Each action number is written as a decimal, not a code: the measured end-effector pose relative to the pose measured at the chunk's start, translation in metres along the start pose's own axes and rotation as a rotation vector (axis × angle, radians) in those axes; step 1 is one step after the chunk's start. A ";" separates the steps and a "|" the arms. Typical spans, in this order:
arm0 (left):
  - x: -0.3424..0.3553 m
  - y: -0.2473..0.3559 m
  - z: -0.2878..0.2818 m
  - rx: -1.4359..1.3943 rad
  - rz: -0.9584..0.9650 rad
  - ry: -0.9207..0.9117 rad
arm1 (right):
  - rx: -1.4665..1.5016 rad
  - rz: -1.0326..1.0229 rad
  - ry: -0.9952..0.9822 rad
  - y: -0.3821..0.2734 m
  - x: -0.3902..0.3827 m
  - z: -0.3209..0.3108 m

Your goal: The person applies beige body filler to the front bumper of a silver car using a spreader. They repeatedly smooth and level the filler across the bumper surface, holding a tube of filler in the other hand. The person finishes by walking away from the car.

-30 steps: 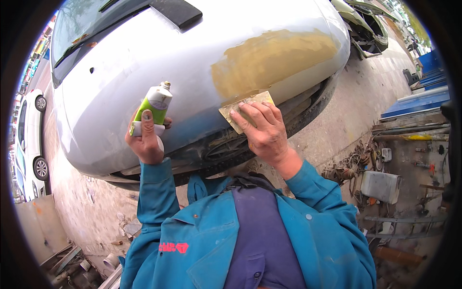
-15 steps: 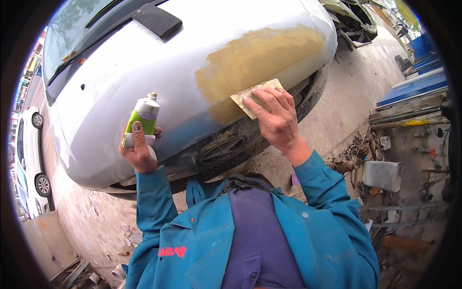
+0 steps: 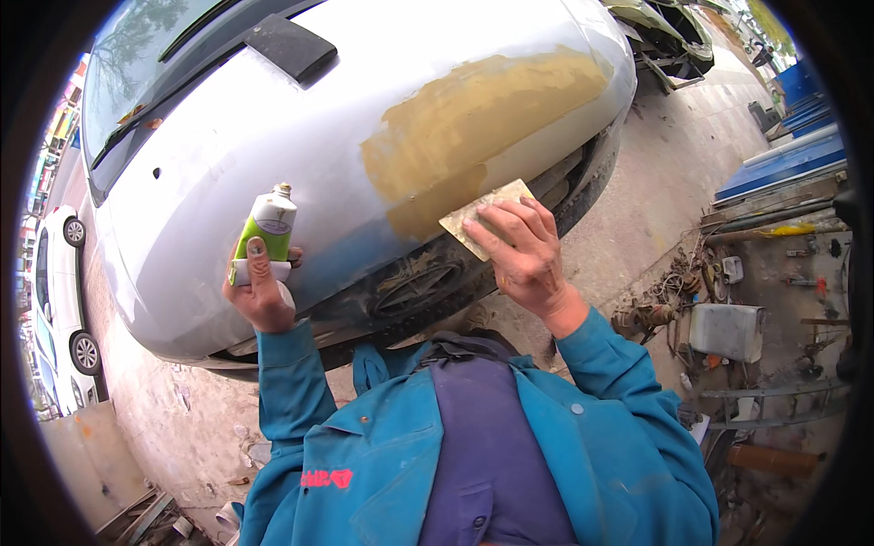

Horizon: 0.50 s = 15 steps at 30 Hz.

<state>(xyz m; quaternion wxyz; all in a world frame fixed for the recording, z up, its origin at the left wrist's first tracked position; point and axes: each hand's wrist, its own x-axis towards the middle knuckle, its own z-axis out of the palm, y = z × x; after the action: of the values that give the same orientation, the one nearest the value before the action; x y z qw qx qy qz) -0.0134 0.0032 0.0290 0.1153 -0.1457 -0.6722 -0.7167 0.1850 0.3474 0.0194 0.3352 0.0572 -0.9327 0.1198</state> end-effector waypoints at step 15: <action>0.002 0.001 0.000 -0.017 0.014 -0.030 | -0.002 0.000 -0.019 -0.023 -0.002 0.015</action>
<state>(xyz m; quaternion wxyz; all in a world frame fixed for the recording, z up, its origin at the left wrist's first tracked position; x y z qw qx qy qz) -0.0149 0.0030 0.0309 0.1090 -0.1620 -0.6666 -0.7194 0.1811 0.3213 0.0111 0.3264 0.0578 -0.9360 0.1182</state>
